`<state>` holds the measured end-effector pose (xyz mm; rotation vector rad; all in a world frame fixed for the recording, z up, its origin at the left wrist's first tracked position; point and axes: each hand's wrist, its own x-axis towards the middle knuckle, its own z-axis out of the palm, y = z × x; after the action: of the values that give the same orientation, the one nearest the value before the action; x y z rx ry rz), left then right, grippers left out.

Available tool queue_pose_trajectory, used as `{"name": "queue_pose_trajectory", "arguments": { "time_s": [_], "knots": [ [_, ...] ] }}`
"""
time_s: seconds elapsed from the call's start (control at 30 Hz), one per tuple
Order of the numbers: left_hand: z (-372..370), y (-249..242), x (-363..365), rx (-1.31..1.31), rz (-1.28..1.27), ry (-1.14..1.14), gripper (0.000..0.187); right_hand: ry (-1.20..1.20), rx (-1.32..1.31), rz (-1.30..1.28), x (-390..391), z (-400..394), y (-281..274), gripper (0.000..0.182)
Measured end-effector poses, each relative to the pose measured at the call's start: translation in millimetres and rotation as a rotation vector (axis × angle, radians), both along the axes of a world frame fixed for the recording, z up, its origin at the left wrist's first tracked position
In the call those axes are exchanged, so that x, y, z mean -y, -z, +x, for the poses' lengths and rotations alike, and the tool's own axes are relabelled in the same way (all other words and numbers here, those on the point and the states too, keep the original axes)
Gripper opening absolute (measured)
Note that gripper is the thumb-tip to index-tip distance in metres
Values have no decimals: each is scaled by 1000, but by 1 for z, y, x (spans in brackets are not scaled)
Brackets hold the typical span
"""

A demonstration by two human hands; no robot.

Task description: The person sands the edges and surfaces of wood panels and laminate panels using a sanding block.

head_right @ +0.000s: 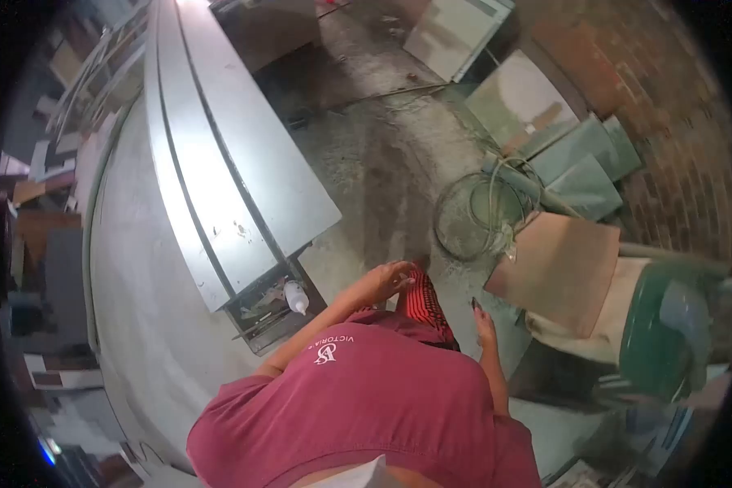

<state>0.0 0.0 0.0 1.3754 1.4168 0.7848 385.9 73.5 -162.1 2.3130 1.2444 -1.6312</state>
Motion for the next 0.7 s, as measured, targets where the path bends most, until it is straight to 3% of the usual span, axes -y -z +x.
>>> {"name": "queue_pose_trajectory", "arguments": {
  "time_s": [0.07, 0.17, 0.23, 0.3, 0.37, 0.43, 0.53, 0.6, 0.7],
  "knots": [
    [8, -9, 0, 27, 19, -114, 32, -135, 41, 63, -32, -8, -17, 67],
    [-35, 5, -56, 115, 17, -273, 28, -348, 160, 24, -122, -54, 15, 66],
    [-51, 6, -100, 116, 36, -357, 29, -177, 97, -43, -175, -92, -20, 70],
    [-66, 18, -140, 85, 65, -456, 29, -486, 142, 28, -229, -92, 0, 70],
    [-84, 47, -184, -121, -48, -575, 33, -597, 322, -24, -298, -106, 20, 71],
    [-113, 35, -230, -193, -54, -595, 34, -456, 150, -52, -365, -132, 10, 72],
    [-160, 22, -286, -246, -20, -659, 36, -460, 82, 92, -465, -192, 35, 74],
    [-185, 9, -312, -216, 29, -758, 35, -520, 142, 11, -520, -255, 12, 71],
    [-215, 12, -337, -255, 34, -810, 36, -660, 7, 147, -574, -338, 21, 67]
  ]
}}
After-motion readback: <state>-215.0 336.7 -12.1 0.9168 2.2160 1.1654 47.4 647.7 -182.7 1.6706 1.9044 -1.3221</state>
